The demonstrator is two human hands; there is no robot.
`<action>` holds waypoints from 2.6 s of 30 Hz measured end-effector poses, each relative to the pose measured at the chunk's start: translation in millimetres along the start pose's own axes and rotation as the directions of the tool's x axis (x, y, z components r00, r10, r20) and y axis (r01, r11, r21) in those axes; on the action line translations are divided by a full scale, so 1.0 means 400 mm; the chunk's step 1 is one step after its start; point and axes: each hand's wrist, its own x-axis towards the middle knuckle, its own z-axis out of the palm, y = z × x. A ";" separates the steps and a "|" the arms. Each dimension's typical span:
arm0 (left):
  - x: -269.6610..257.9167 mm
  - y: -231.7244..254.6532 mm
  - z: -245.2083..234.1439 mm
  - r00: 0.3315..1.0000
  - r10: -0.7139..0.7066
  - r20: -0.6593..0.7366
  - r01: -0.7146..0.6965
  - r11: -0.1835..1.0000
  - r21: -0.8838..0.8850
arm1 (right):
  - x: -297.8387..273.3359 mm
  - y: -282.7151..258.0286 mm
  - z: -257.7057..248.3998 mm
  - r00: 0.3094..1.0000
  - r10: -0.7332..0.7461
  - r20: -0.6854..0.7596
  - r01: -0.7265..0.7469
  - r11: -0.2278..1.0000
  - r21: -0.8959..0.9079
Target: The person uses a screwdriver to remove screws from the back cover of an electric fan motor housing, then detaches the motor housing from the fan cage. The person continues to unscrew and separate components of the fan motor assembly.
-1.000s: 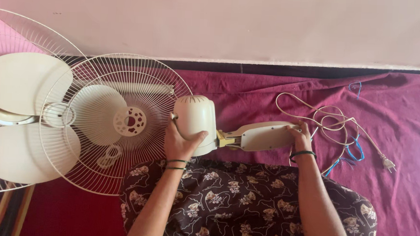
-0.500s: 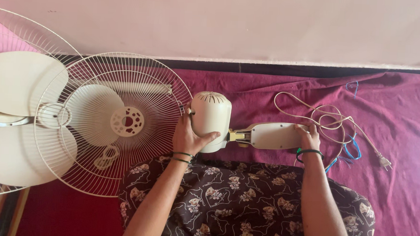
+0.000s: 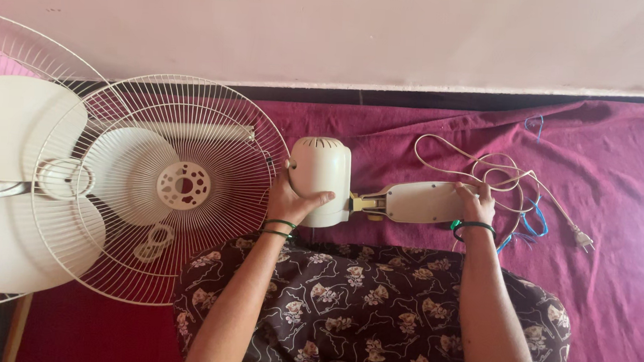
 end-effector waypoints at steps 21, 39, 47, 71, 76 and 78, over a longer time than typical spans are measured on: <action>-0.008 0.384 -0.249 0.742 0.650 -0.164 -0.497 0.697 0.518 | -0.126 -0.074 0.134 0.900 0.154 0.408 -0.348 0.819 0.457; -0.002 0.871 -0.103 0.787 0.520 0.332 -0.550 0.346 0.760 | -0.291 -0.024 0.268 0.569 0.070 0.819 -0.514 0.808 0.288; -0.005 0.830 -0.076 0.765 0.570 0.300 -0.567 0.375 0.733 | -0.246 0.008 0.305 0.584 0.169 0.794 -0.390 0.916 0.092; -0.125 0.704 -0.162 0.672 0.728 -0.136 -0.739 0.670 -0.065 | -0.456 -0.709 -0.154 0.282 -0.958 0.050 0.959 0.282 0.003; -0.169 0.573 -0.123 0.805 0.478 -0.352 -0.541 0.834 -0.105 | -0.449 -0.702 -0.135 0.288 -0.958 0.019 0.957 0.288 0.025; -0.192 0.552 -0.092 0.823 0.449 -0.349 -0.512 0.852 -0.112 | -0.448 -0.702 -0.129 0.287 -0.958 0.012 0.958 0.287 0.026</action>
